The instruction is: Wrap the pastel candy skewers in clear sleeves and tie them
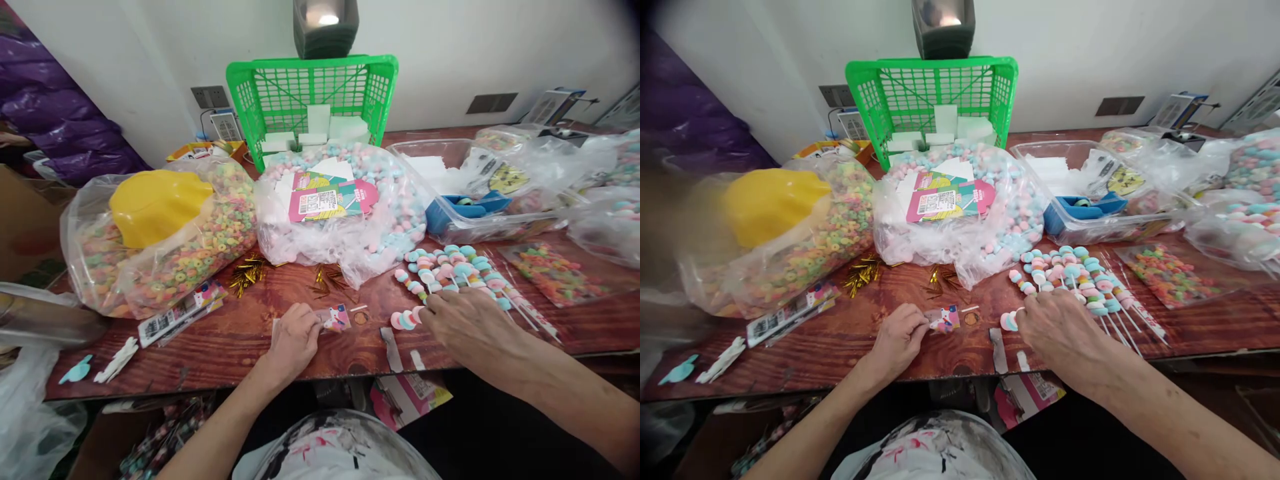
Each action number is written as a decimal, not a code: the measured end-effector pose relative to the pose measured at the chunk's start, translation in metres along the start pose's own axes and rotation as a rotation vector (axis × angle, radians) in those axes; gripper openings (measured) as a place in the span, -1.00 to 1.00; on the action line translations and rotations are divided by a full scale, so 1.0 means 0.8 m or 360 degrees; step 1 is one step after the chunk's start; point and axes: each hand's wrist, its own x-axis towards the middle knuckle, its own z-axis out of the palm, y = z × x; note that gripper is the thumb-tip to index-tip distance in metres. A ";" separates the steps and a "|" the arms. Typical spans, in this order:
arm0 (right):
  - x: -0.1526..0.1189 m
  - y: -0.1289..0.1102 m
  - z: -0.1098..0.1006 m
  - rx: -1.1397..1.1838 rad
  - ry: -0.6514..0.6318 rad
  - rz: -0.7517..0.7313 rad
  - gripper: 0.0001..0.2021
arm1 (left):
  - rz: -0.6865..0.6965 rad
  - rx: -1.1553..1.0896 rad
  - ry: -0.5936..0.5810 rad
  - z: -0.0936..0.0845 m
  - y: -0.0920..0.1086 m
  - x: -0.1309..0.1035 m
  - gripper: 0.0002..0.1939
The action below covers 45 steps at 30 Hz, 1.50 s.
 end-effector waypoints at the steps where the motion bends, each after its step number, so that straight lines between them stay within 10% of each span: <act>1: -0.002 0.001 -0.002 0.0029 0.0023 0.0013 -0.79 | -0.0020 0.0010 0.0024 0.001 0.000 0.002 -0.73; 10: -0.019 0.000 0.000 0.0128 0.0122 0.0176 -0.81 | 0.0095 -0.0254 -0.0205 -0.001 -0.007 0.006 -0.72; 20: -0.021 -0.056 0.022 0.1124 0.1060 0.0724 -0.92 | -0.0639 -0.1343 0.0059 -0.018 -0.016 0.029 -0.82; 38: 0.000 -0.017 -0.005 0.0102 0.1171 -0.0043 -0.73 | 0.0237 -0.0688 0.0430 -0.048 0.013 0.043 -0.75; 45: 0.007 -0.017 0.003 0.0797 0.1148 0.0105 -0.77 | 0.0361 -0.0821 0.0273 -0.049 0.019 0.043 -0.77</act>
